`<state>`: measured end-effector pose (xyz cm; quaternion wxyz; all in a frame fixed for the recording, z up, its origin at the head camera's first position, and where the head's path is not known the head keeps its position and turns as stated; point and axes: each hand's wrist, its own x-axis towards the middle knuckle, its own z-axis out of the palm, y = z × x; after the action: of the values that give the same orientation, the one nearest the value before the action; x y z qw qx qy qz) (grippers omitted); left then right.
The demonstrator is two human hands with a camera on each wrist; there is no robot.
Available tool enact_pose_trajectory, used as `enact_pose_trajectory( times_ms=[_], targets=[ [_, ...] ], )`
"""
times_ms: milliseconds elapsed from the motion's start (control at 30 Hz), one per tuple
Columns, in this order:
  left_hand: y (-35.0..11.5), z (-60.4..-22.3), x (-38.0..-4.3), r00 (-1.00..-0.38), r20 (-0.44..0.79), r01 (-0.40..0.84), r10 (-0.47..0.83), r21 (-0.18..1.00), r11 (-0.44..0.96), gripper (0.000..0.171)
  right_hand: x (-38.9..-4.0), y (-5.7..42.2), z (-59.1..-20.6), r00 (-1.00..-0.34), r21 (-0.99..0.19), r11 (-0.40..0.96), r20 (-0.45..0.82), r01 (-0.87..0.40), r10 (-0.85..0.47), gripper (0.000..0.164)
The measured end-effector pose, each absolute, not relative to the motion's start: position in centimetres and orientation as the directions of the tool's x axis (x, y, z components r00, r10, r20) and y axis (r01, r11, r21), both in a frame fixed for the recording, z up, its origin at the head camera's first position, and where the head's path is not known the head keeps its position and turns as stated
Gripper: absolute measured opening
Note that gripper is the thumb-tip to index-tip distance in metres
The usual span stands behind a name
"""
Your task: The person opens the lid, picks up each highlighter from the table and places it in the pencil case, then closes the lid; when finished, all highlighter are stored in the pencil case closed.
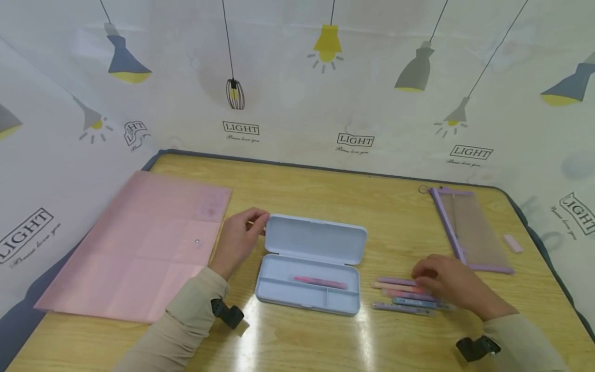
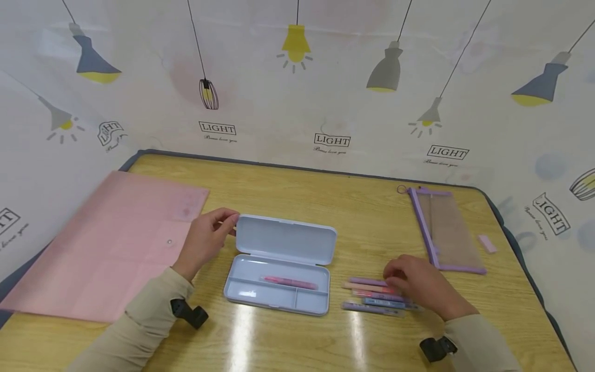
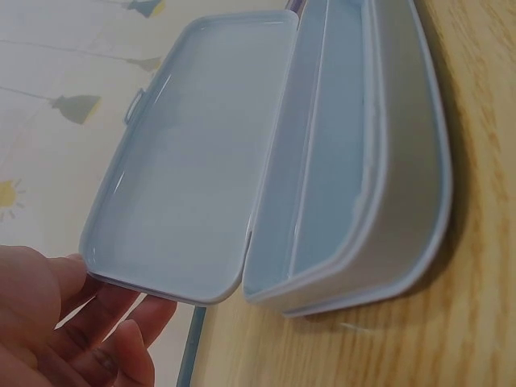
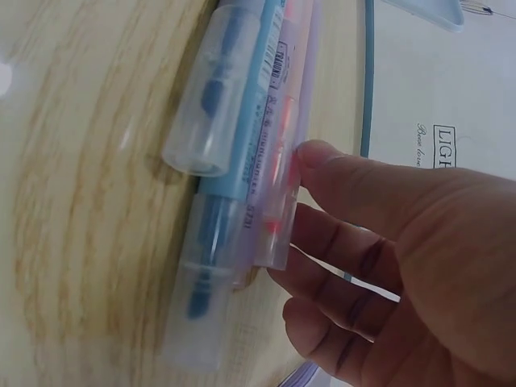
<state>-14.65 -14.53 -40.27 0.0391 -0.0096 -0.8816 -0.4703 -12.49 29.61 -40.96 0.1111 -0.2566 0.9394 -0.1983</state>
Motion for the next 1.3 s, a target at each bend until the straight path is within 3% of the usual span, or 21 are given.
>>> enact_pose_trajectory(
  times_ms=[633, 867, 1100, 1300],
  targets=[
    [-14.3, -40.3, -14.7, -0.998, 0.064, 0.046, -0.013, 0.828, 0.558, 0.027, -12.3, 29.7, -41.4, -0.855, -0.324, 0.821, -0.064, -0.471, -0.515, 0.006],
    [-14.3, -40.2, -14.7, -0.998, 0.054, 0.034, -0.019, 0.822, 0.568, 0.026, -11.3, 29.0, -40.1, -0.851, -0.253, 0.819, 0.041, -0.515, -0.523, 0.012],
    [-14.4, -40.0, -14.7, -0.998, 0.060, 0.038, -0.020, 0.828, 0.560, 0.026, -10.2, 24.8, -37.2, -0.785, -0.159, 0.770, 0.179, -0.617, -0.593, 0.015],
    [-14.5, -40.1, -14.7, -0.998, 0.060, 0.039, -0.020, 0.829, 0.558, 0.026, -10.1, 19.8, -36.6, -0.714, -0.131, 0.705, 0.214, -0.697, -0.667, 0.013]
  ],
)
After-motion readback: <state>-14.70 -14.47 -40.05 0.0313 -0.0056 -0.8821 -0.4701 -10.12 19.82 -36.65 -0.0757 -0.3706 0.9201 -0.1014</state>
